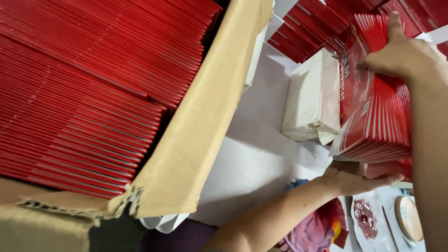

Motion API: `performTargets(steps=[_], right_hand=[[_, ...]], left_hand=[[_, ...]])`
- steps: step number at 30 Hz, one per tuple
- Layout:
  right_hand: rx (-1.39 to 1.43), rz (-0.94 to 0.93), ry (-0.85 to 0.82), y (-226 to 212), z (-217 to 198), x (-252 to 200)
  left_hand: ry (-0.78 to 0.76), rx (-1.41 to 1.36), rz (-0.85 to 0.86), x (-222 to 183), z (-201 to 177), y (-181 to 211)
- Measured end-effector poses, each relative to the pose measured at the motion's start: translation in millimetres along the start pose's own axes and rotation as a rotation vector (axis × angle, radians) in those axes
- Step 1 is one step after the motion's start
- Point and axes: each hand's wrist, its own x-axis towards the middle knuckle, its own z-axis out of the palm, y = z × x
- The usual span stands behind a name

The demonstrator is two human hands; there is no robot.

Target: The person wipes the edges of stacks of red cardboard sheets with a cloth and then organizes them into a cardboard box.

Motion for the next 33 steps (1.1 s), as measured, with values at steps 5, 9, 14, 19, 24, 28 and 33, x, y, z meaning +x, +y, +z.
performTargets(steps=[5, 9, 14, 19, 24, 28, 33], right_hand=[[0.031, -0.009, 0.015, -1.6, 11.2, 2.9], [0.032, 0.043, -0.024, -49.9, -30.8, -50.9], [0.042, -0.008, 0.009, -75.1, -9.6, -34.0], [0.179, 0.14, -0.12, -95.1, -18.5, -39.1], [0.088, 0.108, -0.078, -82.8, -10.9, -29.1], [0.205, 0.072, -0.148, -50.7, -33.5, -46.3], [0.273, 0.029, -0.14, -33.3, -28.2, -49.0]], left_hand=[[-0.012, 0.031, 0.015, -9.0, -4.8, -4.4], [-0.088, 0.03, 0.006, -10.6, -4.6, -0.2], [-0.068, -0.208, 0.143, -3.8, 21.6, -39.9], [-0.154, -0.262, 0.217, -0.6, 44.4, -28.4], [-0.24, -0.2, 0.245, -19.4, 70.4, -21.1], [-0.209, -0.121, 0.264, -25.8, 61.1, -18.3], [-0.106, -0.008, 0.295, -20.3, 40.9, -10.6]])
